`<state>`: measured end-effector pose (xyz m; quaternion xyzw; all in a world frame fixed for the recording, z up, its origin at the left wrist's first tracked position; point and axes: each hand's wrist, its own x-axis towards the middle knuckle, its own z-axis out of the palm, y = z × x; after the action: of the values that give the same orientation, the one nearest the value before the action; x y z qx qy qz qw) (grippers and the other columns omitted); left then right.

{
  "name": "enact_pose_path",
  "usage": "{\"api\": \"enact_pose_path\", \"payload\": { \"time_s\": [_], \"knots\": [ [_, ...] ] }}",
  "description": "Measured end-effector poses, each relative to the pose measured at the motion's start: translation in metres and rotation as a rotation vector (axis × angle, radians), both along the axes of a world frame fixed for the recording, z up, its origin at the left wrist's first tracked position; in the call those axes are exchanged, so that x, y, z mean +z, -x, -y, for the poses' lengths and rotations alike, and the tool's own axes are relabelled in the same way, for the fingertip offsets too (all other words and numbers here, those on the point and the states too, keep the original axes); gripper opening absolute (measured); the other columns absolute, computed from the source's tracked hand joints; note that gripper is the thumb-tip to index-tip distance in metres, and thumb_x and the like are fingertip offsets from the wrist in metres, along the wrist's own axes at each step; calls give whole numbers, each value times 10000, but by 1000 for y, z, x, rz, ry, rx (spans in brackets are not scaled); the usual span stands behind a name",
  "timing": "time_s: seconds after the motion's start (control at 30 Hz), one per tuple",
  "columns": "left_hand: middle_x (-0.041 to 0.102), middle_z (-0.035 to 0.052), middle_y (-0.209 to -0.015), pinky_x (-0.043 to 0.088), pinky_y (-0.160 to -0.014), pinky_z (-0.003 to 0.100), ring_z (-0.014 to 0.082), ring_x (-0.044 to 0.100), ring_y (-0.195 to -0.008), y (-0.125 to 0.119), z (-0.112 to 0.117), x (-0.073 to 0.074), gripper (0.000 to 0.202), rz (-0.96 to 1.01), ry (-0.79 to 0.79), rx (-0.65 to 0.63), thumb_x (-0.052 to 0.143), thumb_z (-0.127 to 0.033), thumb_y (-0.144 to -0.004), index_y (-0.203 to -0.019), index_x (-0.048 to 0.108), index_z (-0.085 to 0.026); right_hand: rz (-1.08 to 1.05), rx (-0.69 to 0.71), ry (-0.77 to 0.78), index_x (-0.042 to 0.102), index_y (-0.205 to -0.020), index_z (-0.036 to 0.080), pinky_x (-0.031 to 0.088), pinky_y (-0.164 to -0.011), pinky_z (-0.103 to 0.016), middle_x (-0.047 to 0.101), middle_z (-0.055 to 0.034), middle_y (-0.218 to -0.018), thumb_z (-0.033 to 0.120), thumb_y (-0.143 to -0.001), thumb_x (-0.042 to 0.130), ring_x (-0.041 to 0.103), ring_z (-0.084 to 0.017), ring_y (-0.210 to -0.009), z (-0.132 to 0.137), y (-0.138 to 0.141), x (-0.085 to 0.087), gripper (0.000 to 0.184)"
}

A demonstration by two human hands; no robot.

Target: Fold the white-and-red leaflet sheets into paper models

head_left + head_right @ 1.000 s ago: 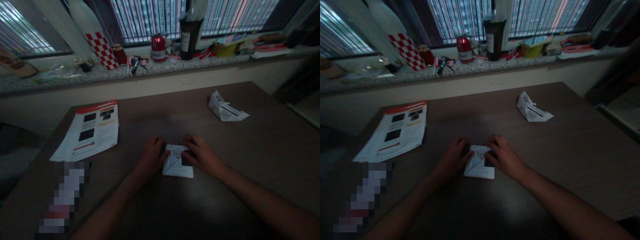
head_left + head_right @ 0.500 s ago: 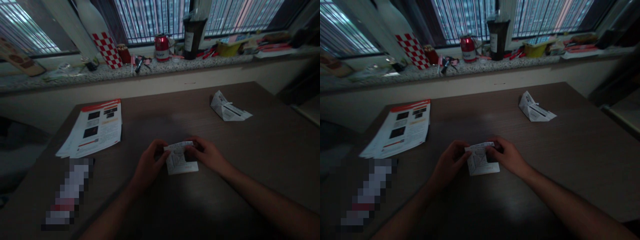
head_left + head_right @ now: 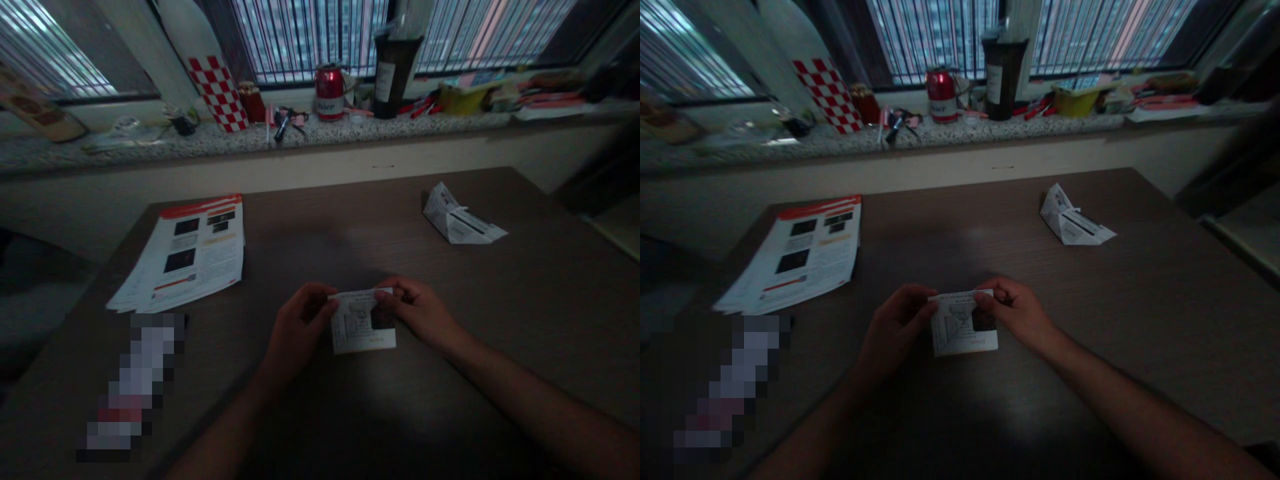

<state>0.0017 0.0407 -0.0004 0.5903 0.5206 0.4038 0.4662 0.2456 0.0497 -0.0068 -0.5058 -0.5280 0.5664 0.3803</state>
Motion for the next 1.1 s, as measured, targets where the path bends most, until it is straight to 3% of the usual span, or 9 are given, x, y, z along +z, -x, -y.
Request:
{"api": "enact_pose_path", "payload": {
  "time_s": [0.3, 0.67, 0.87, 1.0, 1.1],
  "knots": [
    [757, 11, -932, 607, -761, 283, 187, 746, -868, 2, 1, 5, 135, 12, -1, 29, 723, -312, -936, -1038, 711, -224, -48, 86, -5, 799, -1109, 236, 624, -833, -373, 824, -59, -993, 485, -910, 742, 777, -219, -898, -1, -7, 7, 324],
    [780, 29, -986, 616, -777, 307, 209, 753, -892, 1, -3, -1, 171, -113, -2, 19, 695, -354, -958, -1066, 725, -226, 122, 31, -20, 806, -1015, 229, 592, -709, -335, 806, -42, -871, 451, -934, 692, 748, -208, -782, -4, -6, 2, 263],
    [789, 24, -1000, 602, -819, 334, 227, 753, -913, 1, -8, -6, 157, -290, -64, -13, 659, -326, -970, -1085, 722, -240, 334, 27, -239, 778, -1049, 226, 537, -679, -325, 759, -36, -848, 485, -974, 666, 694, -207, -758, -8, -8, -11, 292],
    [740, 42, -1065, 574, -880, 356, 223, 719, -937, 1, -13, -13, 148, -428, -145, -46, 630, -270, -987, -1094, 726, -233, 547, 60, -487, 755, -1011, 210, 502, -715, -327, 690, -46, -867, 384, -1011, 647, 649, -205, -804, -12, -7, -16, 205],
    [675, 70, -1125, 560, -913, 374, 230, 688, -982, -1, -16, -18, 138, -482, -186, -69, 607, -217, -991, -1063, 724, -203, 608, 68, -585, 744, -1000, 199, 521, -796, -364, 685, -73, -945, 323, -1011, 652, 654, -236, -906, -16, -6, -19, 155]
  ]
}}
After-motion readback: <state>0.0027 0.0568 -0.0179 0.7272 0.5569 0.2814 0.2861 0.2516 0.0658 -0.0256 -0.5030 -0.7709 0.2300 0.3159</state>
